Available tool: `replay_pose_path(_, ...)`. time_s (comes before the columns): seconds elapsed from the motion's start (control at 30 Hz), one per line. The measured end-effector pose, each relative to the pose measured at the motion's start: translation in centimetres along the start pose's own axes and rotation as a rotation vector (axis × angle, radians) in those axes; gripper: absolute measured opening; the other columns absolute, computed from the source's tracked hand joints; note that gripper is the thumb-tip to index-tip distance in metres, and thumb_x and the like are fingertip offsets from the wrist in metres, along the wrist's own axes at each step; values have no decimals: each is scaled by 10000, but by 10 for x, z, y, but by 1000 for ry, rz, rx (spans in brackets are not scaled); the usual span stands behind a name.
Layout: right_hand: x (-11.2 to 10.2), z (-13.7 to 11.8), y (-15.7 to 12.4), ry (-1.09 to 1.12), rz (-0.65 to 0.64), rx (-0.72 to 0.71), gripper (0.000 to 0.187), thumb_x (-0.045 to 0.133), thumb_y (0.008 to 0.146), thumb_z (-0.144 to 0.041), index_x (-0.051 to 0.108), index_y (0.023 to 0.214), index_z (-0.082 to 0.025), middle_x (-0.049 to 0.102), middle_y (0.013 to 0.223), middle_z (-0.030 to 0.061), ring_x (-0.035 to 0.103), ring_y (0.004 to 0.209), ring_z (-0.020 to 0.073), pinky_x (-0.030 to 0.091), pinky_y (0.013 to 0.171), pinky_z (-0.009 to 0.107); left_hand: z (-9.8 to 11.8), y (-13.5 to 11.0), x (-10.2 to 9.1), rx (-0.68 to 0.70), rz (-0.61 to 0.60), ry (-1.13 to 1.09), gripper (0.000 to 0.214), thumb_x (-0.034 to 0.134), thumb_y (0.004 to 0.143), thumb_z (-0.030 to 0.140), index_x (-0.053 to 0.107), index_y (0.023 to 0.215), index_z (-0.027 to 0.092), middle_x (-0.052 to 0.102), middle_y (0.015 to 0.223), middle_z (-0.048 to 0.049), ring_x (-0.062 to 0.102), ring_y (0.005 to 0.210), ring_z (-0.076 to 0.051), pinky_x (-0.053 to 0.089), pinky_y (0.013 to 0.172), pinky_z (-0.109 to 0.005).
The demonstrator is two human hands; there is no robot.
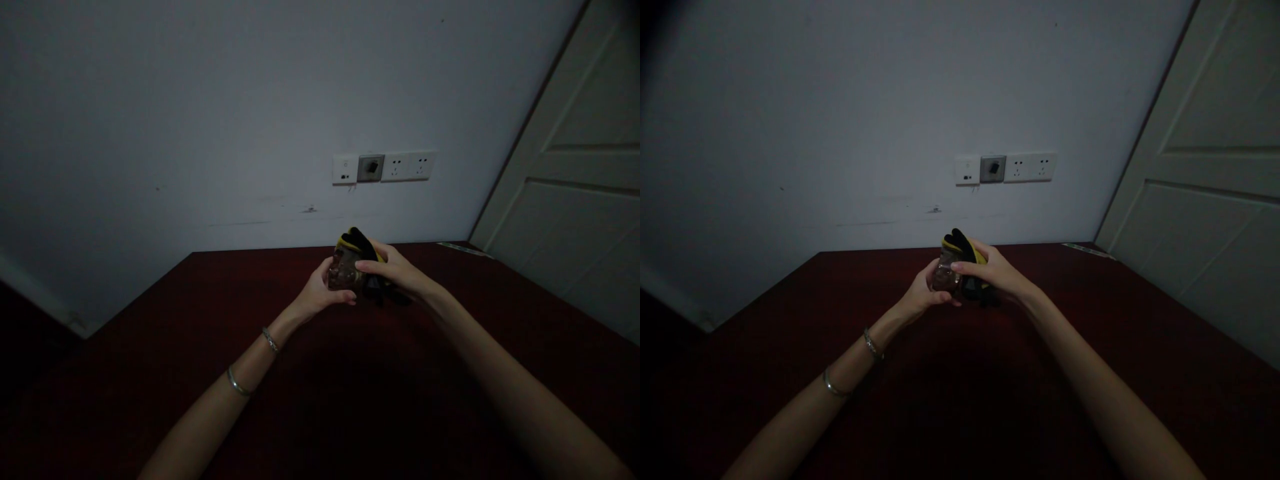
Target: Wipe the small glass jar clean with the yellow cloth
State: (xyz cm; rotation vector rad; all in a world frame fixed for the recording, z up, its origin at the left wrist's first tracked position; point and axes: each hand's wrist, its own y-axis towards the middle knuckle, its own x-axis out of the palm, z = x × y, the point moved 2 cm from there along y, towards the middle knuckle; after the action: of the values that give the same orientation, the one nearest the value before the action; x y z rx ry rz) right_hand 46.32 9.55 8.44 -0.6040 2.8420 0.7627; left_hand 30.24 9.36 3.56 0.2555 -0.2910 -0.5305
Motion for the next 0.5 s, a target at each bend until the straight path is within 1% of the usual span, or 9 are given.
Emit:
replay_pose_path(0.1, 1, -6, 0, -132, -42, -35, 423, 676, 756, -411, 605, 1131, -227, 661, 1077, 56, 621, 972, 219, 518, 814, 339, -1, -2, 4, -24, -35, -19, 707, 849, 534, 273, 490, 1134, 166, 635, 992, -95, 665, 780, -211, 581, 564, -281)
replay_pose_path(0.17, 1, -8, 1, -198, -34, -51, 410, 637, 785, -455, 605, 1124, -227, 652, 1069, 59, 610, 965, 220, 510, 807, 336, -1, -2, 6, -24, -39, -36, 686, 837, 556, 282, 493, 1136, 159, 647, 938, -82, 671, 703, -187, 576, 551, -270)
replay_pose_path(0.2, 1, -8, 2, -224, -17, -52, 383, 597, 810, -487, 621, 1085, -222, 654, 1035, 62, 610, 932, 218, 508, 783, 335, 0, -2, 6, -17, -33, -38, 682, 835, 559, 282, 494, 1136, 154, 650, 918, -76, 674, 678, -181, 576, 550, -266)
replay_pose_path(0.23, 0, -7, 4, -245, 17, -43, 369, 540, 837, -522, 644, 1010, -213, 658, 972, 64, 612, 874, 213, 505, 745, 334, 1, -2, 6, -9, -27, -36, 682, 836, 558, 277, 494, 1134, 149, 652, 902, -73, 676, 657, -179, 574, 546, -262)
replay_pose_path(0.3, -2, -3, 7, -273, 124, -5, 445, 424, 878, -569, 658, 811, -197, 640, 813, 62, 594, 743, 199, 487, 664, 335, 2, -1, 6, -2, -13, -24, 678, 833, 559, 270, 496, 1133, 140, 657, 881, -71, 680, 623, -178, 569, 530, -253)
replay_pose_path(0.37, -4, 2, 9, -287, 230, 0, 483, 407, 885, -568, 632, 677, -195, 605, 734, 56, 573, 696, 190, 471, 648, 341, 3, -2, 5, 9, 7, -15, 681, 835, 553, 270, 502, 1133, 137, 658, 868, -69, 679, 594, -177, 564, 509, -247)
replay_pose_path(0.43, -4, 3, 8, -305, 271, -79, 414, 469, 879, -517, 649, 682, -201, 608, 780, 55, 579, 757, 193, 470, 708, 352, 4, -2, 4, 22, 28, -13, 685, 839, 543, 269, 510, 1129, 139, 657, 865, -66, 680, 582, -180, 563, 496, -247)
replay_pose_path(0.5, -1, 0, 5, -343, 274, -212, 306, 514, 880, -444, 693, 777, -218, 611, 862, 55, 581, 852, 198, 466, 780, 367, 4, -2, 2, 35, 46, -10, 675, 841, 541, 274, 514, 1116, 138, 655, 861, -64, 683, 571, -186, 561, 486, -247)
